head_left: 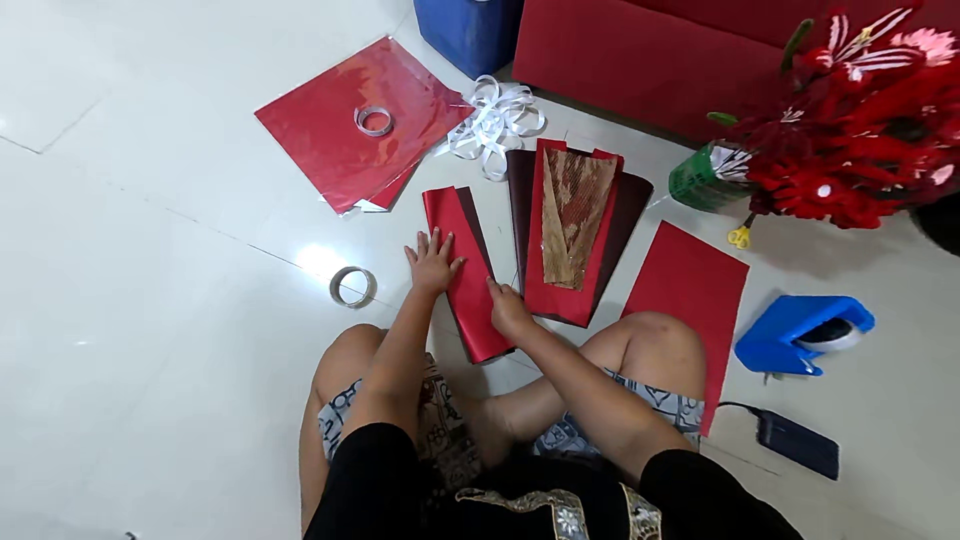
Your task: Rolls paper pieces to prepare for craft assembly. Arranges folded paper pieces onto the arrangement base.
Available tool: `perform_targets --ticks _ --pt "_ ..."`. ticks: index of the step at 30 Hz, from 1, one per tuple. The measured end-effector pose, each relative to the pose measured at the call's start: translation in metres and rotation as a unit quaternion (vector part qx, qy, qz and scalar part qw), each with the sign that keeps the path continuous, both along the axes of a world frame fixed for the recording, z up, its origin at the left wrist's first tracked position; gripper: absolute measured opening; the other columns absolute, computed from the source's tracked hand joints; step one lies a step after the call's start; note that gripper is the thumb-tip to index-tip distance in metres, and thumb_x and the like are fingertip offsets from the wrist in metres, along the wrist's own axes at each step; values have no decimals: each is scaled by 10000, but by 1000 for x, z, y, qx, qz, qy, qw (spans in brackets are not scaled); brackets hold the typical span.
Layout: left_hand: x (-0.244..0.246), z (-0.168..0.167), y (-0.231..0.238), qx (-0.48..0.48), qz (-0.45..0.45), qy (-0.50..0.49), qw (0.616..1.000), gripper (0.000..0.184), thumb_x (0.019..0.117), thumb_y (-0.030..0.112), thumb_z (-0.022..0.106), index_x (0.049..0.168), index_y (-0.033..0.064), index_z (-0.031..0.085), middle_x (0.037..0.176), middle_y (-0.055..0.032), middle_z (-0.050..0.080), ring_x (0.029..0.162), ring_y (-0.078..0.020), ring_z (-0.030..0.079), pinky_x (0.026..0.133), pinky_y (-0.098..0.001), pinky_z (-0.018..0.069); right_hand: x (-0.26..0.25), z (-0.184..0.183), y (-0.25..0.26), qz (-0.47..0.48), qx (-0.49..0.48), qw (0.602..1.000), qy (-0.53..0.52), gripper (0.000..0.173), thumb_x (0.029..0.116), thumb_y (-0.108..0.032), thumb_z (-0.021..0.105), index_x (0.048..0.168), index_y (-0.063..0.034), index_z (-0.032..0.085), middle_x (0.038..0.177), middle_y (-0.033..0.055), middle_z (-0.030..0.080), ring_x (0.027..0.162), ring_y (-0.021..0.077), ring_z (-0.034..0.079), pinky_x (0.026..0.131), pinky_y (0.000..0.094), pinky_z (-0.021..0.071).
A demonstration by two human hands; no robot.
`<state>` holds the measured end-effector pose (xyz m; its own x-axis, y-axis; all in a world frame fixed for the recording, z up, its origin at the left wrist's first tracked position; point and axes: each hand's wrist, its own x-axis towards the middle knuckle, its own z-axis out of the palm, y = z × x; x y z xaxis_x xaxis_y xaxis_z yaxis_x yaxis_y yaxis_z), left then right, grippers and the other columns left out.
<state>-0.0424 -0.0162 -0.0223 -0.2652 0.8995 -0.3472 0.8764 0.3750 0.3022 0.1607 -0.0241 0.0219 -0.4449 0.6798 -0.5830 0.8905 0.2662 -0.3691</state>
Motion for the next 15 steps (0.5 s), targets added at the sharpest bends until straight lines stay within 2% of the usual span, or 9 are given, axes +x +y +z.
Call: perform_targets --ticks 3,8,11,15 --pt "-25 3 15 -5 -26 19 999 633 1068 581 348 1638 320 259 1740 -36 102 1601 -345 -1 1186 -746 -3 -1 1 3 3 -11 1000 -2 749 970 45 486 1654 -131 234 1466 253 509 1331 402 544 1111 514 460" --pt "-63 -1 41 12 -30 25 999 634 1085 526 359 1644 244 258 1734 -22 142 1598 -363 31 1183 -753 12 2 0 5 7 -17 1000 6 748 970 41 490 1653 -131 239 1457 253 516 1327 402 548 1106 510 467" --pt "-75 0 56 18 -25 33 999 637 1093 487 373 1640 178 266 1726 -32 182 1594 -370 66 1186 -748 23 2 1 6 8 -24 1000 9 745 976 43 483 1655 -132 232 1477 246 506 1342 390 541 1120 499 458" --pt "-81 -1 63 33 -34 44 998 601 1107 425 363 1631 141 286 1716 -56 218 1593 -371 81 1196 -736 25 3 1 6 -2 -31 999 24 751 966 49 496 1651 -132 247 1473 258 507 1340 411 537 1111 525 462"
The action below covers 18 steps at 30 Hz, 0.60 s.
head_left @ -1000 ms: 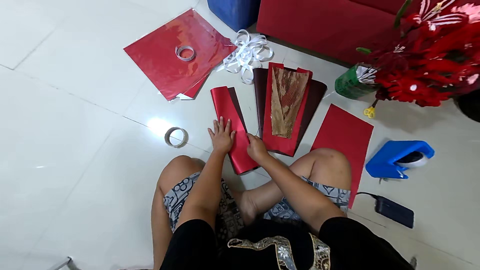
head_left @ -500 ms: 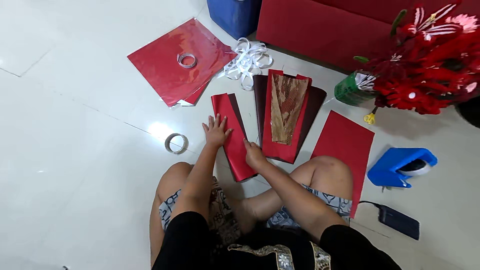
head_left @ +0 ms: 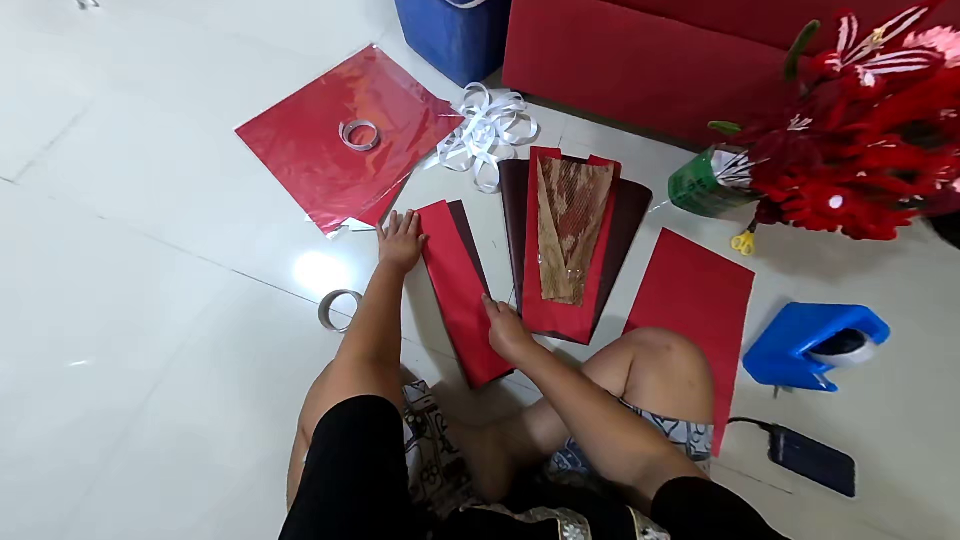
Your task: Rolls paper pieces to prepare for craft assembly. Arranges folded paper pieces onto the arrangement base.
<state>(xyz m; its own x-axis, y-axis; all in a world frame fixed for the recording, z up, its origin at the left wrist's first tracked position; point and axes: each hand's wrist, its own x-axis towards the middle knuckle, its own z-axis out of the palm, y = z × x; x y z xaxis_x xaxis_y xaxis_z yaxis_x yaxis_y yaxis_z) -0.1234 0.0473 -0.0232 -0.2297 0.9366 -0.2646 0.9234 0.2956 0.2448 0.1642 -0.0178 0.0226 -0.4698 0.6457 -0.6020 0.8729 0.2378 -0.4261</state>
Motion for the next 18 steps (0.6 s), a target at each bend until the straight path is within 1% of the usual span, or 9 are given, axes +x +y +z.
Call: perform_targets --ticks 2,4,6,10,12,14,16,18 --pt "2 -5 -3 16 -8 10 1000 589 1109 400 370 1621 116 305 1708 -72 241 1591 -370 96 1198 -734 24 0 1 0 1 -8 1000 -2 773 958 52 507 1655 -136 232 1481 256 497 1341 412 535 1108 525 464" --pt "6 -8 -10 31 -25 15 999 552 1110 359 392 1600 107 353 1691 -80 285 1588 -359 129 1201 -734 41 -1 2 1 3 -9 1000 -5 773 959 51 503 1657 -139 228 1485 256 493 1340 406 538 1109 517 465" --pt "12 -8 -20 25 -42 11 999 552 1107 359 409 1596 109 361 1692 -78 282 1590 -342 132 1201 -732 56 -1 3 1 5 -10 1000 -7 766 965 52 491 1658 -137 223 1481 257 494 1332 404 544 1107 514 466" --pt "21 2 -45 -26 -86 0 996 666 1080 486 432 1624 124 301 1721 -67 195 1603 -321 45 1201 -731 15 -1 6 2 4 -10 1000 -5 767 966 50 493 1658 -140 221 1486 243 498 1334 392 547 1109 505 466" --pt "26 9 -58 -53 -108 -9 993 718 1054 532 470 1627 134 298 1727 -71 167 1603 -327 22 1201 -730 3 0 5 -1 7 -3 1000 -9 758 964 50 493 1654 -124 231 1492 246 494 1338 390 547 1111 501 466" --pt "29 11 -69 -69 -125 -15 990 787 1018 575 521 1631 141 285 1729 -92 145 1602 -341 12 1200 -731 3 -1 4 -7 14 31 999 -22 719 961 45 502 1633 -98 289 1478 263 484 1333 413 535 1097 513 472" --pt "32 13 -76 -90 -132 -13 987 927 955 676 546 1649 156 222 1736 -112 83 1598 -363 -24 1197 -736 -7 -3 3 -17 35 111 993 -18 613 962 36 503 1560 -77 440 1455 262 506 1334 435 506 1093 555 445" --pt "35 13 -81 -107 -126 -13 986 1110 847 782 599 1662 171 158 1739 -115 17 1591 -392 -58 1191 -742 -1 -8 1 -28 89 179 979 37 499 956 20 519 1445 -59 578 1422 235 562 1334 428 512 1072 600 423"
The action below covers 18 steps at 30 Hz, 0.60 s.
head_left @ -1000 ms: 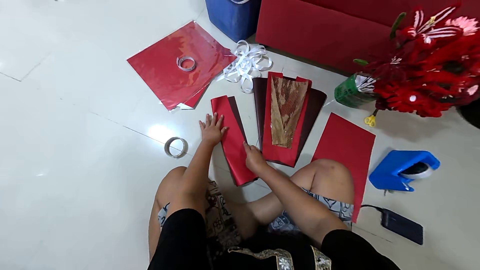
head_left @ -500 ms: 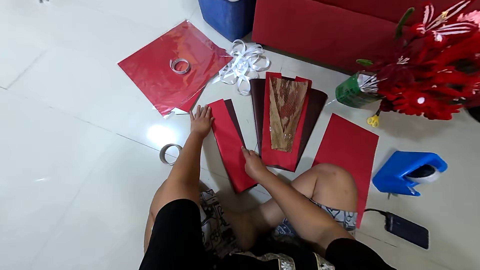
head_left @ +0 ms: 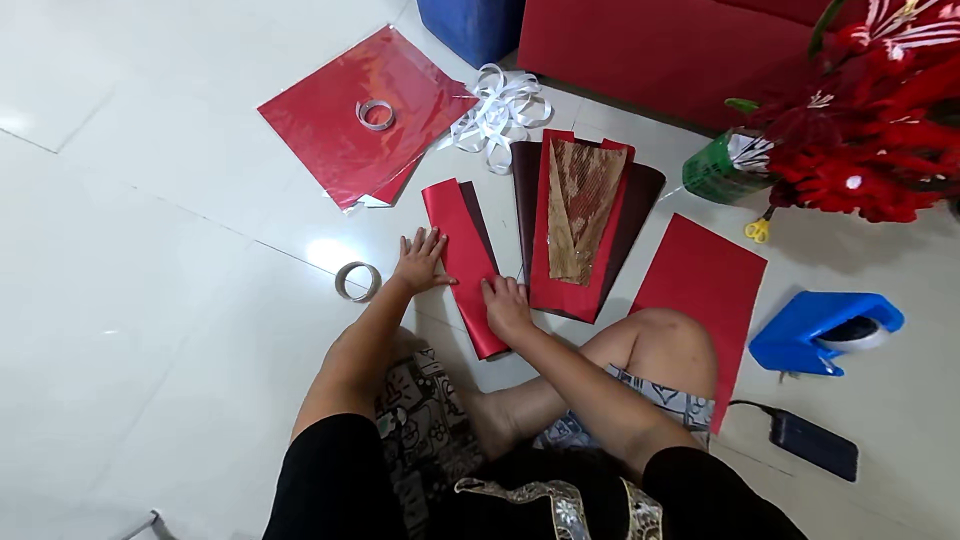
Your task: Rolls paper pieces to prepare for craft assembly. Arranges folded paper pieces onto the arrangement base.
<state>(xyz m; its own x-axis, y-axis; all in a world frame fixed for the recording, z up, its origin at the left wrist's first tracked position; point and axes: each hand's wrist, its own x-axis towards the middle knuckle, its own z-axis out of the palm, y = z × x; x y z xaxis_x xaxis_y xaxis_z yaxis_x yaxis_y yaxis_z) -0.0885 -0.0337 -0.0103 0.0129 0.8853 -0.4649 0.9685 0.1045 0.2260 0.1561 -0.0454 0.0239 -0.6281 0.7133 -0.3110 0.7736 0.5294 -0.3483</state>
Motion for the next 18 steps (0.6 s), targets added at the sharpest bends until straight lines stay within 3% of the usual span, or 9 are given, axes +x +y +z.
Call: perform_targets --ticks 2,3,5,8,15,18 --pt "4 3 0 -11 20 -6 1000 1242 751 793 700 1666 176 128 1740 -104 -25 1587 -398 -76 1186 -747 9 -10 -5 -7 81 6 995 51 405 992 -59 526 1382 -68 633 1422 200 587 1374 406 500 1098 613 409" --pt "6 5 0 -16 28 -10 999 1279 726 767 748 1667 177 115 1739 -101 -45 1587 -395 -83 1180 -756 18 -15 -6 -9 116 -16 991 58 395 1029 -126 515 1407 -72 615 1478 181 553 1423 391 457 1135 608 375" --pt "10 9 2 -27 40 -9 999 1283 722 703 803 1667 186 105 1740 -93 -57 1589 -385 -82 1165 -775 55 -24 -8 -14 163 -54 984 43 472 1071 -272 517 1485 -45 531 1626 164 401 1533 370 312 1214 626 252" --pt "12 10 4 -29 46 -6 998 1274 725 647 838 1668 202 105 1740 -93 -46 1589 -388 -73 1153 -785 79 -26 -11 -22 189 -90 978 -3 626 1091 -368 476 1565 29 376 1713 172 199 1599 326 137 1262 636 84" --pt "13 7 4 -13 50 -7 999 1324 675 701 838 1666 183 128 1742 -89 -10 1590 -397 -31 1162 -782 44 10 1 -58 225 -168 958 -48 696 1091 -391 473 1574 81 304 1715 209 147 1598 337 134 1286 562 106" --pt "15 7 5 -14 55 4 998 1321 660 697 851 1663 192 154 1742 -92 11 1591 -397 -17 1164 -781 31 29 12 -81 230 -203 948 -79 663 1097 -359 455 1602 33 277 1712 217 150 1594 353 146 1279 568 134"
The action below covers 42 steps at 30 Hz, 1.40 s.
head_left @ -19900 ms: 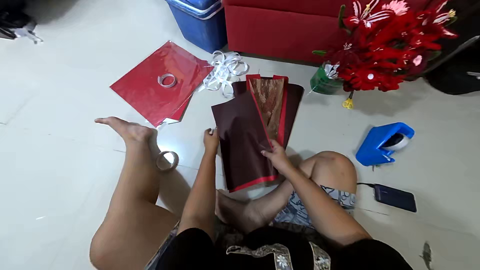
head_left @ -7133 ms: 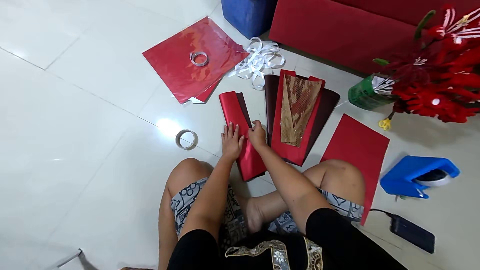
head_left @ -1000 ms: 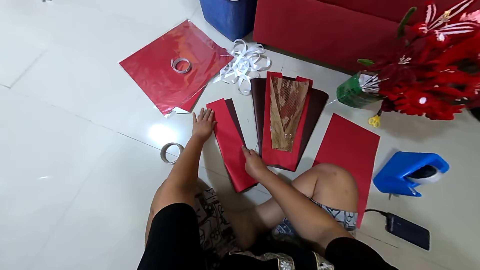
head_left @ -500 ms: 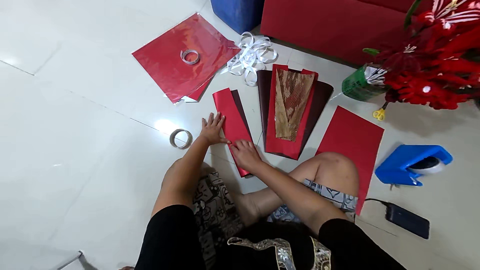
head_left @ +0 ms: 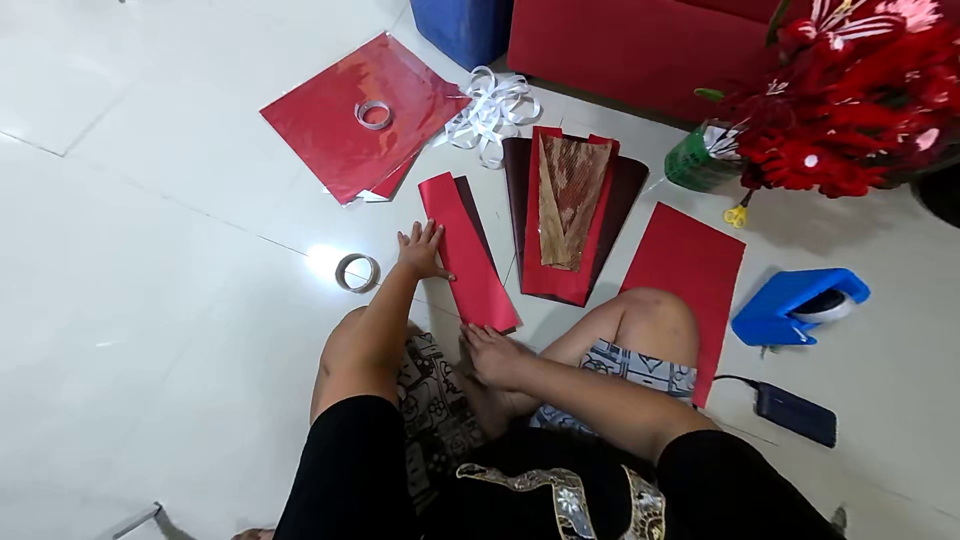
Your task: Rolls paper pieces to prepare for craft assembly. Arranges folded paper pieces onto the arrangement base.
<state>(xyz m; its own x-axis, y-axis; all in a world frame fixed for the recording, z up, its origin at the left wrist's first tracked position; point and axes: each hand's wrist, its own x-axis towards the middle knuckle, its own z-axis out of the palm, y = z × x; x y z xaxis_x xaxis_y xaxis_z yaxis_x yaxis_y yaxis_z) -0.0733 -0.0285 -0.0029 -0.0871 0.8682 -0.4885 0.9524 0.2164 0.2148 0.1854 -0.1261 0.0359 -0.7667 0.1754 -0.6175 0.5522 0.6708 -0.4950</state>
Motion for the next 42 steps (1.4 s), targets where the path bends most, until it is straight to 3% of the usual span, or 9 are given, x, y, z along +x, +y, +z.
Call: perform_targets --ticks 12,15,17,20,23,27,32,36,42 --pt "24 23 7 -38 24 31 999 1244 688 524 915 1644 131 222 1721 -151 131 1581 -423 71 1170 -775 97 34 -3 -26 -16 -16 999 34 559 1113 -397 409 1614 -155 361 1655 229 317 1540 425 280 1235 612 240" --pt "28 30 16 -35 36 18 999 1153 688 462 930 1598 89 329 1678 -194 240 1545 -453 190 1147 -778 187 38 -10 -25 -34 47 986 153 407 1078 -226 509 1423 -23 580 1408 240 599 1359 419 534 1152 569 406" --pt "27 34 25 -18 36 12 999 916 781 436 877 1497 32 474 1588 -244 384 1502 -460 298 1145 -749 246 36 -11 -19 -49 102 965 238 279 1019 -81 558 1246 23 681 1308 218 654 1267 396 599 1073 548 482" --pt "25 36 40 -6 31 16 999 691 873 390 805 1392 -4 575 1484 -290 491 1447 -448 401 1167 -667 298 31 -18 -9 -72 87 967 229 373 1053 -70 493 1402 -43 620 1573 153 487 1496 374 393 1213 603 302" --pt "14 28 53 -7 36 -2 999 837 817 388 857 1475 14 500 1535 -295 419 1414 -451 440 1147 -615 382 26 -24 -5 -69 30 987 139 417 1091 -170 467 1495 -112 550 1648 104 392 1567 391 230 1230 707 121" --pt "-7 16 63 0 32 -29 999 1102 787 468 867 1609 34 276 1684 -228 200 1551 -414 221 1198 -656 260 20 -15 -4 -16 12 998 61 454 1090 -146 447 1541 -118 490 1682 68 331 1582 422 142 1181 782 77" --pt "-13 15 72 12 83 9 996 756 1047 511 507 1635 109 253 1716 -159 157 1568 -447 136 1173 -758 138 24 -29 -12 -29 15 992 122 430 1073 -103 476 1498 -65 530 1639 147 394 1554 407 260 1208 737 114" --pt "8 6 61 45 73 42 995 598 1105 364 394 1599 37 317 1684 -193 245 1576 -406 154 1214 -706 102 25 -27 -11 -38 -2 991 125 409 1078 -83 436 1470 -49 551 1648 133 382 1557 378 267 1244 664 150" --pt "26 11 18 26 41 -26 998 967 907 587 698 1622 85 282 1694 -218 183 1574 -424 126 1203 -722 109 27 -18 -12 -40 -10 992 117 407 1051 -29 459 1442 -34 571 1652 150 366 1564 381 242 1231 693 155"
